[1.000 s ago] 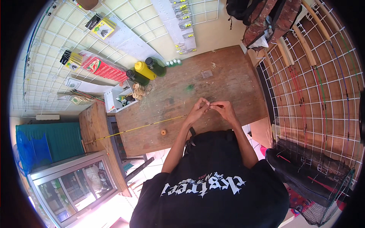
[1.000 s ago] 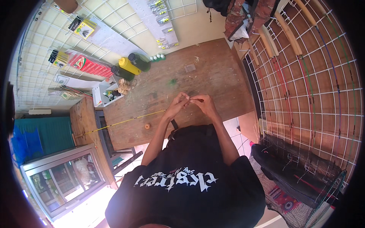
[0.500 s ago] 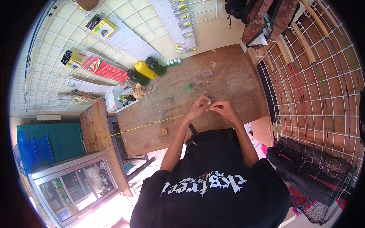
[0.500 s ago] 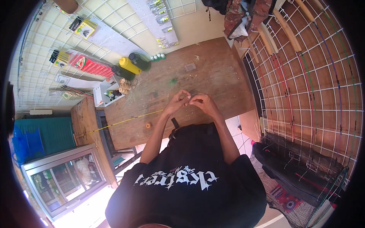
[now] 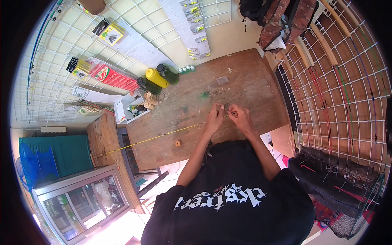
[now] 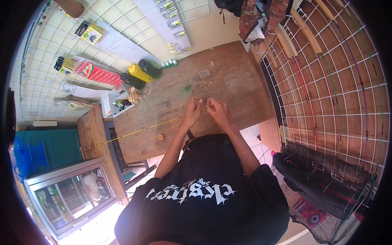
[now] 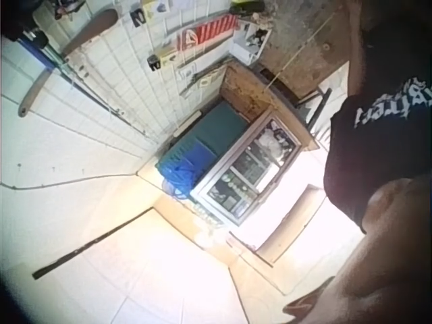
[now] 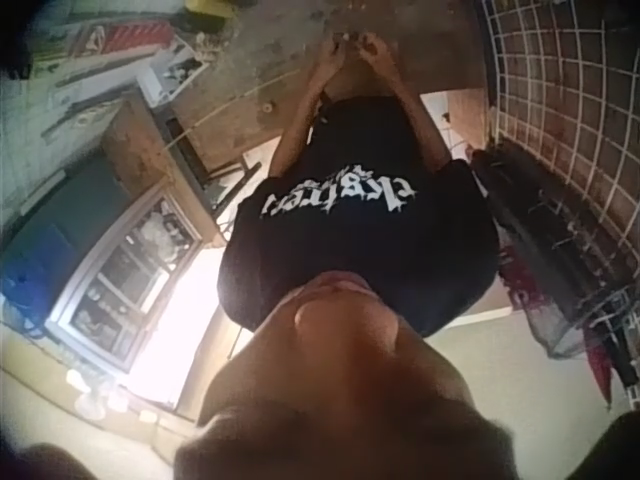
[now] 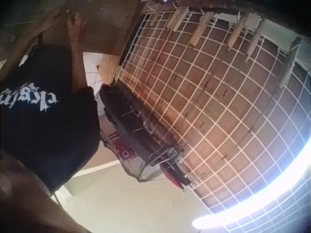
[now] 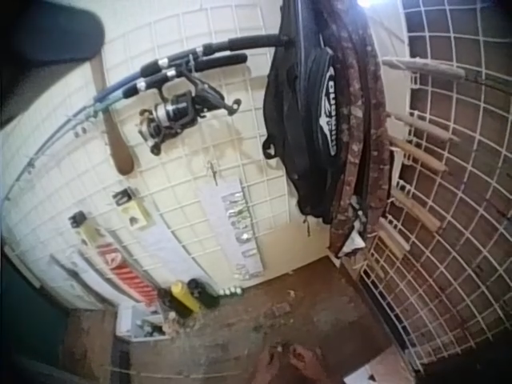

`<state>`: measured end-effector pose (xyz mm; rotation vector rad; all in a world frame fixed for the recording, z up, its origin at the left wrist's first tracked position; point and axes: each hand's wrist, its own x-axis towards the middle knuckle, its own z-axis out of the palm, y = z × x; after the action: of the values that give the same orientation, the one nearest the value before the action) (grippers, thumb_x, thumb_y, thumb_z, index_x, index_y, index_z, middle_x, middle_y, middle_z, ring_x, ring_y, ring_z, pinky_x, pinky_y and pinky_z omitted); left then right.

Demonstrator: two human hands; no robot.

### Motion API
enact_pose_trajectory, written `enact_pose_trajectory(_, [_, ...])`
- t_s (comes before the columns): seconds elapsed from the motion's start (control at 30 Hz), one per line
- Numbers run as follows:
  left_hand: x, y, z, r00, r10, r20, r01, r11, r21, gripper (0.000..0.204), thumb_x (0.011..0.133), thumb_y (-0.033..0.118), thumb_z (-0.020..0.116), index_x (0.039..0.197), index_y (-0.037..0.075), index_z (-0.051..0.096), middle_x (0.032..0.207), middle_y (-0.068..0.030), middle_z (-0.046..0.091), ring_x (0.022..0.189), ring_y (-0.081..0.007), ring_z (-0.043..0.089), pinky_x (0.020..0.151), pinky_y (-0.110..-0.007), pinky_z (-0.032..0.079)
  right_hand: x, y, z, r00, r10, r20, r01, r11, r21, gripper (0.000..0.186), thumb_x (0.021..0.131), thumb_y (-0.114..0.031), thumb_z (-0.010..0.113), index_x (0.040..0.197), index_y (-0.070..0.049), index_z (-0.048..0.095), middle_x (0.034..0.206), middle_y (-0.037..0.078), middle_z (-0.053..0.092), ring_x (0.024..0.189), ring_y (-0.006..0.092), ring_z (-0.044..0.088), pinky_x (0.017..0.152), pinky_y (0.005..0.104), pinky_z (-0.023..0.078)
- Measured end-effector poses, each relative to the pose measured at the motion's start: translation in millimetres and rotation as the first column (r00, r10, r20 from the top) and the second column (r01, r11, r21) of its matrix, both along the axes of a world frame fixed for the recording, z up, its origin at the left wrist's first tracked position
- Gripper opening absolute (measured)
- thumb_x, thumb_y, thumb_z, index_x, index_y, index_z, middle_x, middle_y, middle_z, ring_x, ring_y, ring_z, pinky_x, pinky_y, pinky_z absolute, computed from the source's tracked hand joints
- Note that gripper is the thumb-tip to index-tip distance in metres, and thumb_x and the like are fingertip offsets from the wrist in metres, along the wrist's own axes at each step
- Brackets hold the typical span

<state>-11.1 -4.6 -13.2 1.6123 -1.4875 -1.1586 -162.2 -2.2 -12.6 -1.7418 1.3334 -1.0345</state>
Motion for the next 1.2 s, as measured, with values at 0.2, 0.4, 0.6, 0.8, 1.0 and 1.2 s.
enact_pose_trajectory(0.2, [1.9, -5.4, -8.8, 0.948, 0.144, -0.283, -0.056, 0.953, 0.298, 0.03, 0.094, 0.033, 0.055, 0.095, 0.003, 0.057, 0.064, 0.0026, 0.049, 0.053, -0.0068, 0.041, 0.048, -0.023, 0.032, 1.4, 2.0, 3.1, 0.999, -0.036, 0.01, 0.036, 0.999, 0.023, 0.016, 0.078, -0.002, 0.066, 0.091, -0.002, 0.058, 0.078, 0.01, 0.061, 0.065, 0.0207, 0.058, 0.058, 0.0328, 0.046])
enact_pose_trajectory(0.4, [7.4, -10.2, -7.6, 0.922, 0.128, -0.366, 0.04, 0.908, 0.416, 0.031, 0.091, 0.034, 0.061, 0.086, 0.003, 0.059, 0.065, 0.003, 0.049, 0.054, -0.0051, 0.041, 0.048, -0.019, 0.031, 2.1, 1.1, 5.5, 0.999, -0.015, 0.051, 0.014, 1.0, 0.019, 0.019, 0.079, -0.002, 0.067, 0.096, -0.004, 0.06, 0.078, 0.009, 0.062, 0.061, 0.0169, 0.055, 0.056, 0.03, 0.045])
enact_pose_trajectory(0.6, [11.0, -15.7, -22.7, 0.983, 0.01, -0.182, 0.018, 0.988, 0.155, 0.029, 0.092, 0.03, 0.059, 0.081, 0.004, 0.056, 0.066, 0.0004, 0.054, 0.056, -0.0066, 0.046, 0.05, -0.023, 0.036, -0.1, 0.0, -1.9, 0.997, -0.01, 0.076, 0.008, 1.0, 0.026, 0.014, 0.079, -0.007, 0.07, 0.092, -0.005, 0.066, 0.074, 0.007, 0.062, 0.056, 0.0141, 0.049, 0.053, 0.0276, 0.041])
enact_pose_trajectory(0.8, [8.6, -21.7, -2.6, 1.0, -0.012, -0.01, 0.012, 1.0, -0.015, 0.03, 0.093, 0.026, 0.057, 0.08, -0.001, 0.054, 0.067, -0.0101, 0.06, 0.059, -0.0151, 0.056, 0.056, -0.031, 0.044, -3.1, -3.5, -15.9, 0.98, -0.08, 0.18, 0.063, 0.993, 0.098, 0.011, 0.08, -0.009, 0.07, 0.088, -0.003, 0.066, 0.064, -0.001, 0.057, 0.055, 0.0055, 0.044, 0.05, 0.0228, 0.036])
enact_pose_trajectory(1.0, [6.8, -28.2, 17.9, 0.998, -0.04, -0.053, 0.037, 0.998, -0.05, 0.028, 0.093, 0.024, 0.056, 0.08, -0.001, 0.05, 0.065, -0.0126, 0.057, 0.056, -0.0173, 0.055, 0.054, -0.034, 0.043, -2.9, -3.9, -16.6, 0.979, -0.087, 0.186, 0.055, 0.984, 0.171, 0.009, 0.083, -0.011, 0.068, 0.087, -0.004, 0.064, 0.064, -0.003, 0.057, 0.056, 0.0031, 0.045, 0.05, 0.0211, 0.036])
enact_pose_trajectory(1.2, [22.4, -46.4, 37.3, 0.988, -0.031, 0.152, 0.059, 0.981, -0.185, 0.025, 0.095, 0.021, 0.054, 0.083, 0.0, 0.049, 0.072, -0.0124, 0.062, 0.067, -0.0133, 0.062, 0.06, -0.028, 0.047, -8.1, -6.6, -35.6, 0.947, -0.14, 0.289, 0.064, 0.964, 0.257, 0.012, 0.083, -0.015, 0.068, 0.086, -0.004, 0.065, 0.065, -0.002, 0.058, 0.053, 0.0046, 0.043, 0.05, 0.0222, 0.036])
